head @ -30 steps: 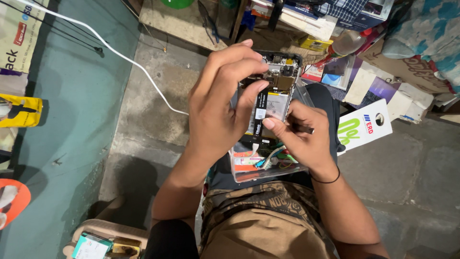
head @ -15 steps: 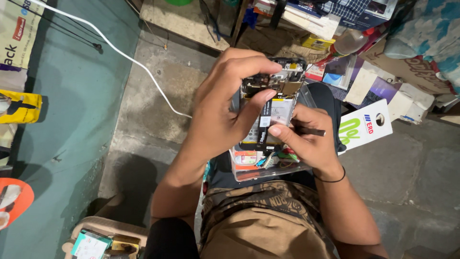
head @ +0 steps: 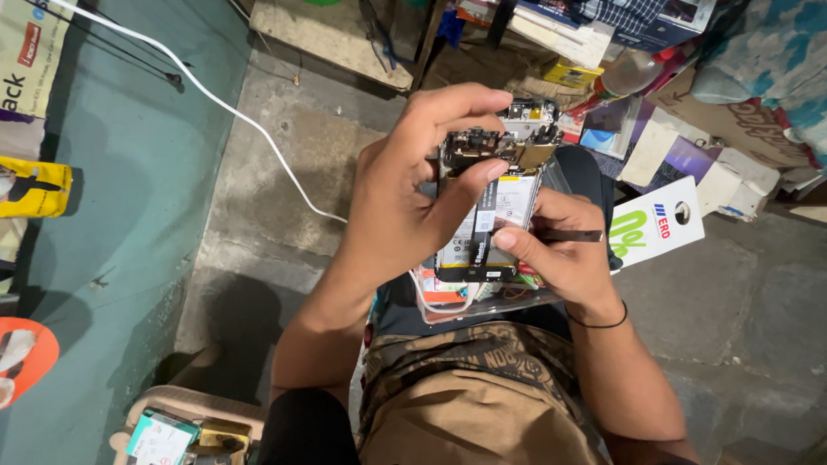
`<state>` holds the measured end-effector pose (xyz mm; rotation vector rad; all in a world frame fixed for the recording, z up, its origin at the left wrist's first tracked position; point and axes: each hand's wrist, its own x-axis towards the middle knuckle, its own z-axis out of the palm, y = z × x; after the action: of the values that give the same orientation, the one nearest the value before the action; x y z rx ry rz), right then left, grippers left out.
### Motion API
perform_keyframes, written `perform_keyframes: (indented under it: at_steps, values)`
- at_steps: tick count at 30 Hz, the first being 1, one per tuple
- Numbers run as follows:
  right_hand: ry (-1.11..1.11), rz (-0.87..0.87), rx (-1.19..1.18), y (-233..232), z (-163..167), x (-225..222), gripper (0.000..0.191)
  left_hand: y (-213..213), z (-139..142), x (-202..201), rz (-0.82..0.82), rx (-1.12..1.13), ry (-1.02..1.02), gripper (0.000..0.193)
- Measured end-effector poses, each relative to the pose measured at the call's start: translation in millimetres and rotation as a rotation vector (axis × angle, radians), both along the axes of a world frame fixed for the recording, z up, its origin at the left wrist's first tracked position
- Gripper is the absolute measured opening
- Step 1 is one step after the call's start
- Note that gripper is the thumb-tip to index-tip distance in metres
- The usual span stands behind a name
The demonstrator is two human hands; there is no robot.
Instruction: The person uses tweezers to manipulate internal components of a disassembled smartphone, adjusting ribbon cables and connectors near the motherboard and battery. The device remains open throughout, and the person repeatedly repositions components without completing reassembly.
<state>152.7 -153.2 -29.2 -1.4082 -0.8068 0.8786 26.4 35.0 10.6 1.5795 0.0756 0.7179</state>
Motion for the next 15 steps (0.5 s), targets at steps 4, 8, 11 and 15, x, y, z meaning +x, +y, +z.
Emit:
perform_keyframes:
  at_steps: [4, 8, 11, 15]
  values:
    - [-0.001, 0.012, -0.011, -1, -1, 0, 0.018, 1, 6, 0, -0.017, -0.052, 0.019, 0.034]
    - [-0.009, 0.004, -0.041, -1, -2, -1, 0.021, 0, 14, 2, -0.031, -0.169, 0.093, 0.035]
    - [0.002, 0.012, -0.016, 0, -2, 0, 0.022, 1, 18, 0, -0.038, -0.298, 0.178, 0.04]
    - [-0.034, 0.017, -0.026, -1, -2, 1, 0.02, 1, 16, 2, -0.02, -0.218, 0.075, 0.037]
